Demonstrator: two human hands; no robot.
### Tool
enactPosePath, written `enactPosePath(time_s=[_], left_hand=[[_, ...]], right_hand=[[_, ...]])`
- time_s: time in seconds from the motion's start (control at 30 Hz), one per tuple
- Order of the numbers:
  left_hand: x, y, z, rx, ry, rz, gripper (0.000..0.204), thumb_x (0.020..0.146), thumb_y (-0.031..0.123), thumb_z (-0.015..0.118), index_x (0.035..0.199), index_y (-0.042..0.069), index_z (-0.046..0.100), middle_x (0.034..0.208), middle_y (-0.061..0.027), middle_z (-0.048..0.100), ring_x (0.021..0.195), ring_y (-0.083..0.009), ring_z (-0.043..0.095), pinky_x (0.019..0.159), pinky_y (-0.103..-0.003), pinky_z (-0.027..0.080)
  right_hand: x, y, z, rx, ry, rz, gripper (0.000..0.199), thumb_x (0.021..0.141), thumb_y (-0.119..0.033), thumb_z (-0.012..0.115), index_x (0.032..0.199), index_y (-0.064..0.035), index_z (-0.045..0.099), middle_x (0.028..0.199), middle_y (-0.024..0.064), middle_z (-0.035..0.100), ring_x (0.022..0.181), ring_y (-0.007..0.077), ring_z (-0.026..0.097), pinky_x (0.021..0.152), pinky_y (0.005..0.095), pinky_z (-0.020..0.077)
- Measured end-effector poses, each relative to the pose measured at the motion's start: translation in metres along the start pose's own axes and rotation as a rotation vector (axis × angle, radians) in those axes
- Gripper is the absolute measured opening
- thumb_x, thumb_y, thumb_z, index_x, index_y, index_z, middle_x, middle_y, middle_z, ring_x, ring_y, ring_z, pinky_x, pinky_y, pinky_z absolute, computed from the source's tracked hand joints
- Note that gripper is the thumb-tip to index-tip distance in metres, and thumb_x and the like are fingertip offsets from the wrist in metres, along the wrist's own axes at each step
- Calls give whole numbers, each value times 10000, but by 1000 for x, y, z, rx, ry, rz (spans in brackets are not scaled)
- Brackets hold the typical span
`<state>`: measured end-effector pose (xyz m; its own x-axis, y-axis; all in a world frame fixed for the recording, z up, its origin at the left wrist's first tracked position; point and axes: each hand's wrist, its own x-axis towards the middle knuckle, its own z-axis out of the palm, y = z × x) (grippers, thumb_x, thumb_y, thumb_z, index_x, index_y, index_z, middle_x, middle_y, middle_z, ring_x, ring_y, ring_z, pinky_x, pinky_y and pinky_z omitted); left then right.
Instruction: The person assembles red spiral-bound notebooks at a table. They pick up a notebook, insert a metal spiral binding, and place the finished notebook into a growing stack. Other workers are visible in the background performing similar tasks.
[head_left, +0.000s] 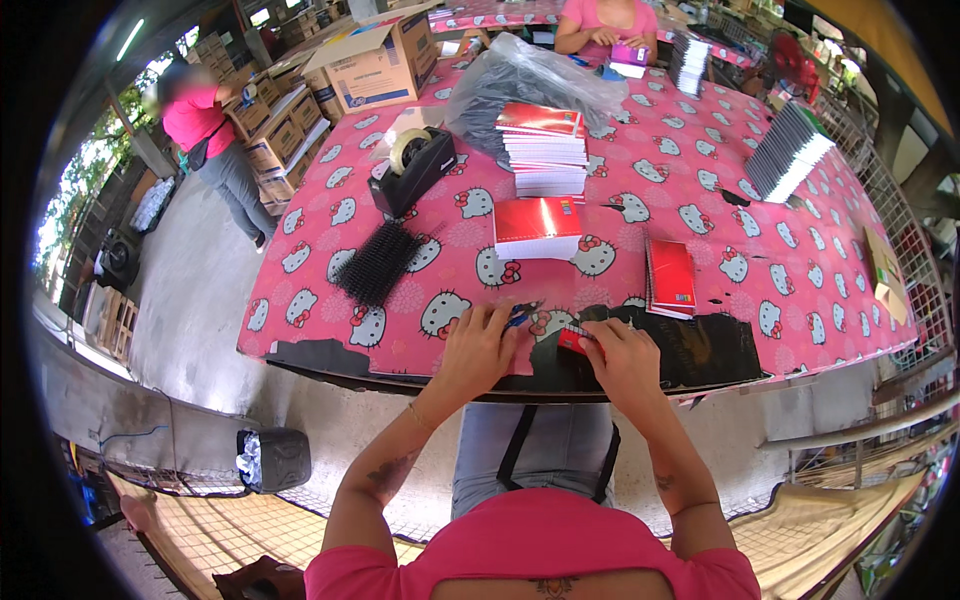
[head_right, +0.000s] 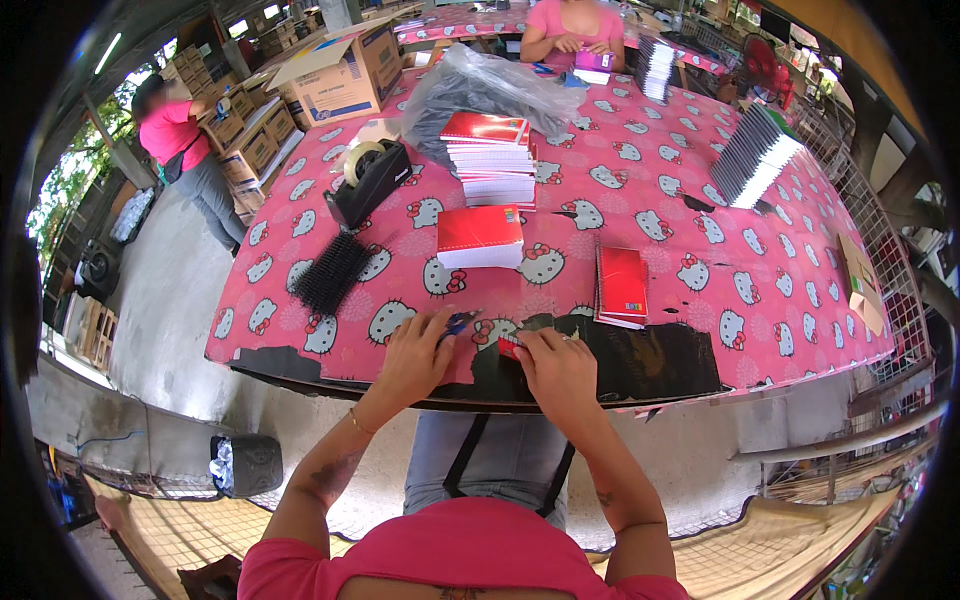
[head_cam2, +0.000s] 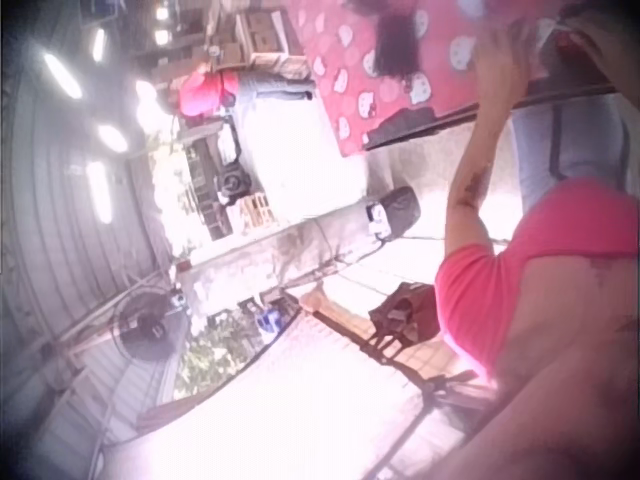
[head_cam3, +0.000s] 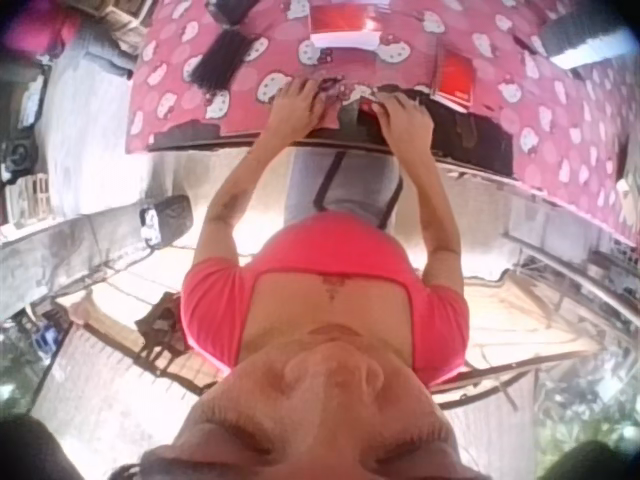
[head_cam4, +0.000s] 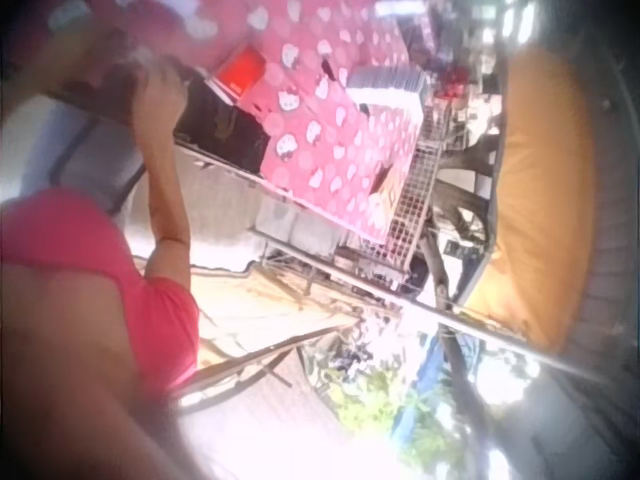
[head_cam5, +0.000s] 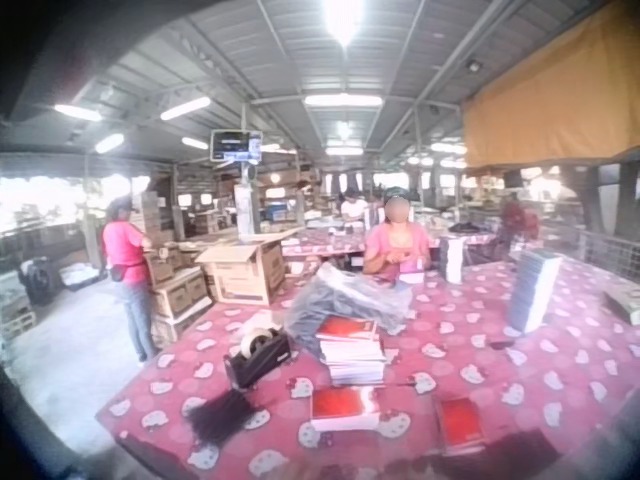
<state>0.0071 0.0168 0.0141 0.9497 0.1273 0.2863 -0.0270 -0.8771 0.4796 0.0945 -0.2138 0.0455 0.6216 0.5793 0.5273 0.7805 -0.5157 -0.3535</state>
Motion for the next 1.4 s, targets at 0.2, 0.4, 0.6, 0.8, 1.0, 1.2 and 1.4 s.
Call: enactPosePath(time_s=[0.2, 0.4, 0.6, 0.8, 1.0, 1.2, 1.4], left_hand=[[-27, 36, 8, -1286, -325, -603, 397, 1044, 304, 409, 1274, 3, 528, 1042, -177, 673, 889, -295, 701, 819, -426, 564], [-30, 49, 16, -1543, -322, -653, 447, 1056, 340, 396, 1315, -6, 512, 1063, -204, 692, 977, -313, 716, 831, -402, 582], [-31, 56, 17, -1558, -236, -689, 443, 1055, 326, 415, 1300, -25, 530, 1022, -190, 677, 911, -306, 707, 823, -403, 584], [-23, 60, 3, -354, 75, -70, 290, 944, 183, 626, 1182, 22, 665, 1013, -129, 631, 890, -273, 618, 818, -390, 525], [-10, -5, -4, 103, 155, 87, 346, 832, 186, 727, 1152, 59, 695, 1072, -146, 624, 956, -332, 589, 863, -447, 480], [71, -14, 1, 43, 429, 360, 333, 855, 176, 703, 1164, 55, 676, 1197, -185, 616, 1141, -359, 578, 956, -503, 463], [132, -43, 4, 297, 285, 501, 281, 873, 120, 655, 1121, -10, 659, 1176, -168, 646, 1077, -333, 632, 914, -434, 521]], right_hand=[[3, 2, 1, 18, 31, 13, 157, 860, -169, 702, 997, -108, 658, 870, 63, 646, 776, 277, 661, 710, 388, 511], [2, 3, 3, 29, 29, 32, 159, 859, -167, 707, 998, -106, 658, 871, 66, 645, 765, 281, 664, 699, 386, 511], [2, 1, 1, 36, 22, 38, 166, 859, -168, 708, 1004, -104, 659, 872, 65, 647, 763, 284, 665, 702, 389, 513], [-1, 7, -7, 11, -17, 16, 184, 854, -158, 704, 1026, -106, 663, 881, 81, 650, 767, 300, 662, 714, 415, 516], [30, 92, -30, 261, 111, 428, 278, 863, -226, 734, 1038, -14, 693, 918, 175, 703, 822, 326, 690, 752, 392, 533], [34, 199, -2, -150, 102, 671, 609, 803, -486, 758, 1191, -35, 628, 1072, 212, 633, 1022, 393, 638, 803, 494, 512], [23, 157, -6, -29, 373, 373, 485, 881, -303, 732, 1264, -50, 576, 1198, 205, 563, 1070, 393, 576, 918, 482, 468]])
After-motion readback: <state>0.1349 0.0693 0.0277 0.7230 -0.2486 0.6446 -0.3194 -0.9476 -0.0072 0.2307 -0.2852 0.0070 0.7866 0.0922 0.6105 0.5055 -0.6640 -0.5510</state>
